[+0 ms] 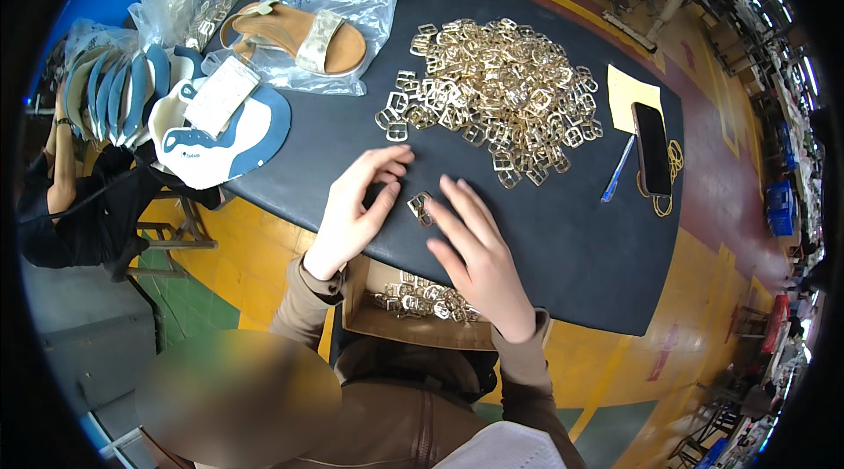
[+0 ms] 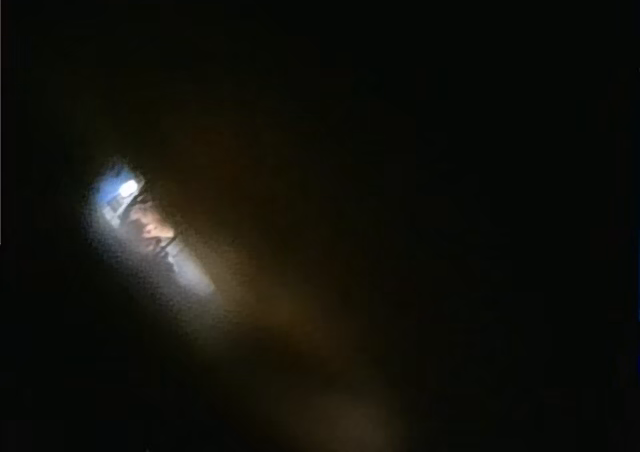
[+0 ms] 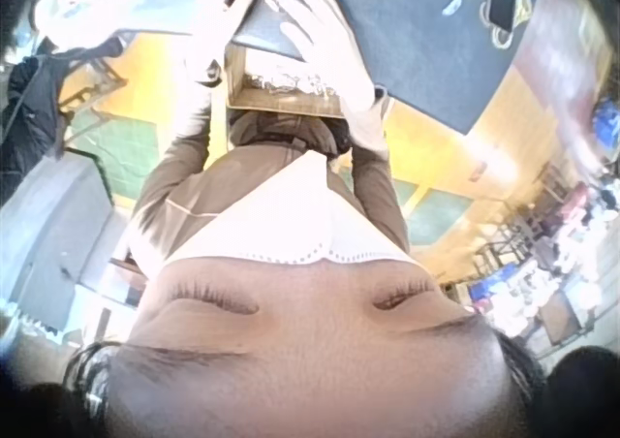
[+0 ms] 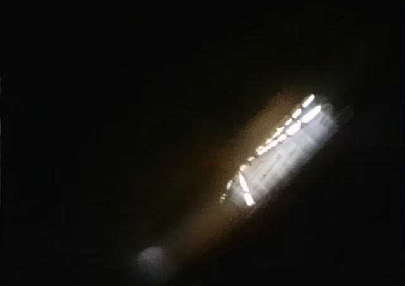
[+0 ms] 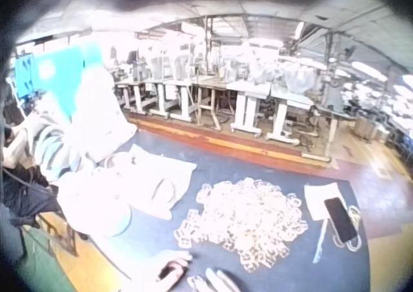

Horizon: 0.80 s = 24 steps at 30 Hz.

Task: The person sorts small metal buckles on a workbench, then writes on a sticky note and places the buckles into a plastic bag. The person ties the bag and places it into a cardboard box.

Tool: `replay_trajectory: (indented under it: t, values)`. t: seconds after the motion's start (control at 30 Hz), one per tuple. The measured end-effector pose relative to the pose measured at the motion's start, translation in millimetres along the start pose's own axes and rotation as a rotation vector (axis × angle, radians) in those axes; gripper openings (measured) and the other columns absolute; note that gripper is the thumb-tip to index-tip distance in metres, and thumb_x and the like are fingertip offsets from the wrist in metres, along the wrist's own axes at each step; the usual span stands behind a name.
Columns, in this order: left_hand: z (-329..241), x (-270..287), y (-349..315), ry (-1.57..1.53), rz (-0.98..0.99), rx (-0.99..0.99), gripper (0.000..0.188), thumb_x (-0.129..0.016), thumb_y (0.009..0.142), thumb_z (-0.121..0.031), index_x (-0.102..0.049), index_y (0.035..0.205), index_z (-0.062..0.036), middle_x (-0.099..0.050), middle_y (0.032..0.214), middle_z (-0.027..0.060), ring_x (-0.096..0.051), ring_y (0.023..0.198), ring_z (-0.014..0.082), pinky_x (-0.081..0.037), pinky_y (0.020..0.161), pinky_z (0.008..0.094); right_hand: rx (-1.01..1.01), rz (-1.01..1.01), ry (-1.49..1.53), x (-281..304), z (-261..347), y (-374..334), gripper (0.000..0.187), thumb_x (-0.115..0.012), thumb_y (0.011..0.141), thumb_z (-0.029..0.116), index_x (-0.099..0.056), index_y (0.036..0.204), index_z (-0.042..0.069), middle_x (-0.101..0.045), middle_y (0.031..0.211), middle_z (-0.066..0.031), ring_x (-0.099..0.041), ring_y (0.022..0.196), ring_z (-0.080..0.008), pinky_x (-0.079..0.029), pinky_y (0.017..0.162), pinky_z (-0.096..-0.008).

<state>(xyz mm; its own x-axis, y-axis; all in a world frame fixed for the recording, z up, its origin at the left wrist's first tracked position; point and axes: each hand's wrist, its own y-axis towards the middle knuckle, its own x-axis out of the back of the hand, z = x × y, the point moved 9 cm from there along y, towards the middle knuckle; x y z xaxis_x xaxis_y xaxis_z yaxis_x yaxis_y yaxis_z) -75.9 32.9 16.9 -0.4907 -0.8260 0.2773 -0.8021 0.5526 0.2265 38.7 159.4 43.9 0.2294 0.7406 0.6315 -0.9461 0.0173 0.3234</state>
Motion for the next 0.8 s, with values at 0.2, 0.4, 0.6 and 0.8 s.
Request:
replay_trajectory:
  t: [0.2, 0.4, 0.6, 0.8]
  values:
    - [1.6, 16.7, 29.7, 0.559, -0.014, -0.112, 0.06, -0.069, 0.096, -0.012, -0.047, 0.152, -0.0055, -0.038, 0.162, 0.0195, -0.03, 0.154, 0.0386, -0.027, 0.125, 0.0475, 0.147, 0.254, -0.133, -42.1, 3.8, -9.3, 0.042, -0.065, 0.1, 0.019, -0.061, 0.139, 0.005, -0.051, 0.154, -0.0154, -0.048, 0.142, -0.0344, -0.041, 0.118, -0.0452]
    - [-2.0, -17.6, 10.1, 0.788, 0.151, -0.147, 0.059, -0.067, 0.098, -0.023, -0.049, 0.15, -0.0009, -0.038, 0.161, 0.0249, -0.038, 0.149, 0.0413, -0.031, 0.123, 0.0499, 0.073, 0.484, 0.051, -26.6, 20.4, -69.7, 0.043, -0.068, 0.097, 0.014, -0.062, 0.137, 0.001, -0.052, 0.153, -0.017, -0.05, 0.141, -0.0336, -0.042, 0.117, -0.0432]
    - [-17.1, -45.6, -30.2, 0.488, 0.332, -0.029, 0.076, -0.06, 0.102, -0.015, -0.019, 0.164, -0.0039, -0.035, 0.165, 0.0228, -0.03, 0.155, 0.0383, -0.025, 0.125, 0.0476, -0.049, 0.142, 0.007, 23.6, -1.0, -26.9, 0.049, -0.07, 0.097, 0.019, -0.06, 0.141, 0.003, -0.051, 0.153, -0.0197, -0.05, 0.141, -0.0372, -0.043, 0.115, -0.0443]
    - [-28.4, -15.5, 6.1, 0.167, 0.108, -0.005, 0.086, -0.051, 0.104, -0.004, 0.008, 0.165, -0.0052, -0.035, 0.165, 0.0233, -0.023, 0.157, 0.0378, -0.024, 0.126, 0.0416, 0.118, 0.144, -0.275, -27.7, -6.2, 5.0, 0.053, -0.068, 0.097, 0.028, -0.056, 0.143, 0.003, -0.049, 0.154, -0.0174, -0.043, 0.145, -0.0346, -0.039, 0.117, -0.0449]
